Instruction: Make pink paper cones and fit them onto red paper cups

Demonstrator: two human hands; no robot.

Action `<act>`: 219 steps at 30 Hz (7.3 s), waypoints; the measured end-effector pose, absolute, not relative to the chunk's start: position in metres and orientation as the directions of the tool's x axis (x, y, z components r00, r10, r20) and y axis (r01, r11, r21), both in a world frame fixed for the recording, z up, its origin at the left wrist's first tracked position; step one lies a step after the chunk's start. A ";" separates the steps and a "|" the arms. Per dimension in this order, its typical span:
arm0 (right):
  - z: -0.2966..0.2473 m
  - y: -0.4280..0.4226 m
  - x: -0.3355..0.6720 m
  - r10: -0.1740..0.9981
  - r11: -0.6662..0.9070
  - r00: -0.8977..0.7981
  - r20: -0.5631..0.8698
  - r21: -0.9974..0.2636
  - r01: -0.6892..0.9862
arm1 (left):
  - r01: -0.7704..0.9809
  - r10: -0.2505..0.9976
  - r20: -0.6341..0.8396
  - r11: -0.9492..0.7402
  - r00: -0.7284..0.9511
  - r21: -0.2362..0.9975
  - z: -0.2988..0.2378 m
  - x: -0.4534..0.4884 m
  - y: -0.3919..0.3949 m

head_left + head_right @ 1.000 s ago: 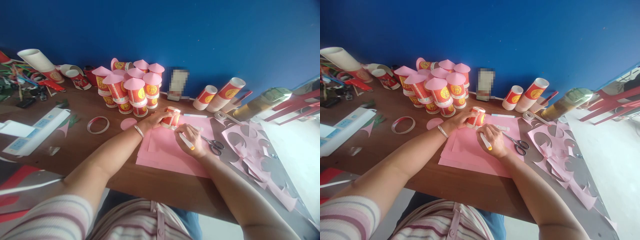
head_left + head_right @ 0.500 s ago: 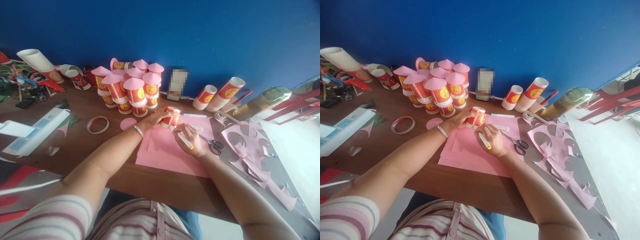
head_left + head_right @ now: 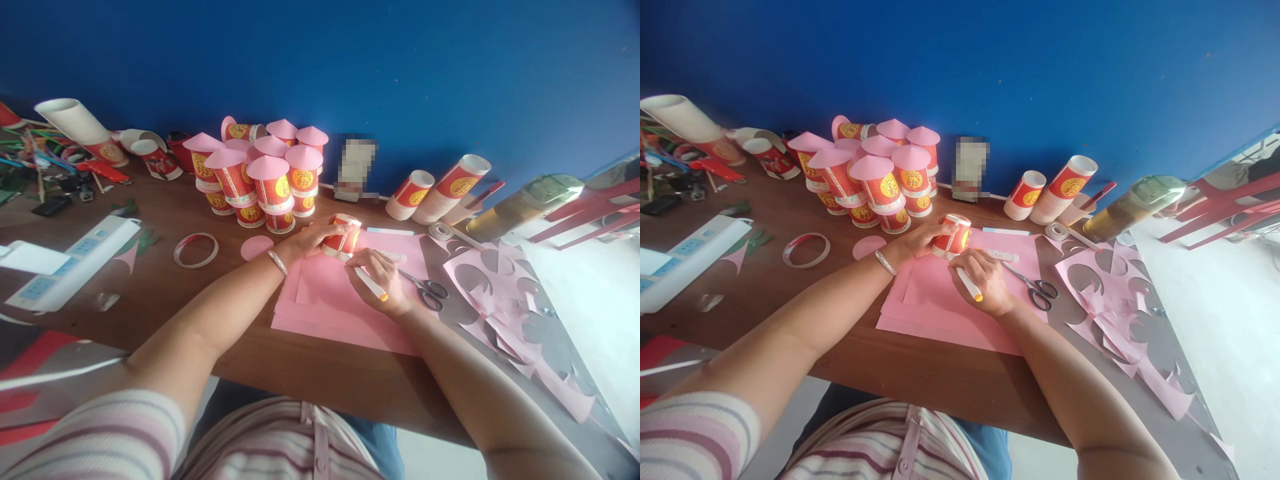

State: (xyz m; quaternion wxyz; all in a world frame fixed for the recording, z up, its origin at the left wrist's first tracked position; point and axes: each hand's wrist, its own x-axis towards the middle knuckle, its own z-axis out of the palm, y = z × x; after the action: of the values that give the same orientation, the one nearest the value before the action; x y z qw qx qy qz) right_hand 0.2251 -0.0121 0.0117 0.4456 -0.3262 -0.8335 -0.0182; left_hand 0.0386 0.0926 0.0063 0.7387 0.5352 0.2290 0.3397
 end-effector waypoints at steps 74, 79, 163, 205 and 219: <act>0.008 -0.008 0.228 0.539 0.759 -0.354 0.765 -0.257 0.599 | -0.219 0.748 0.099 0.064 0.657 0.974 0.012 0.037 0.090; 0.008 -0.009 0.228 0.550 0.754 -0.343 0.762 -0.277 0.595 | -0.235 0.739 0.079 0.110 0.669 0.966 0.010 0.038 0.090; 0.009 -0.009 0.226 0.506 0.746 -0.373 0.778 -0.177 0.642 | -0.267 0.759 0.019 0.205 0.651 0.942 0.003 0.040 0.096; 0.008 -0.011 0.223 0.504 0.768 -0.364 0.784 -0.212 0.605 | -0.275 0.772 -0.011 0.239 0.635 0.931 0.001 0.042 0.096; 0.012 -0.016 0.222 0.568 0.782 -0.363 0.739 -0.345 0.519 | -0.410 0.825 -0.012 0.293 0.565 0.864 0.001 0.043 0.100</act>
State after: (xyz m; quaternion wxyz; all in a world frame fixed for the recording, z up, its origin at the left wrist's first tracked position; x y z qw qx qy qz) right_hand 0.2219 -0.0160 0.0125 0.4583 -0.3294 -0.8251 0.0262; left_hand 0.0427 0.0996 0.0006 0.7684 0.4383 0.2369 0.4017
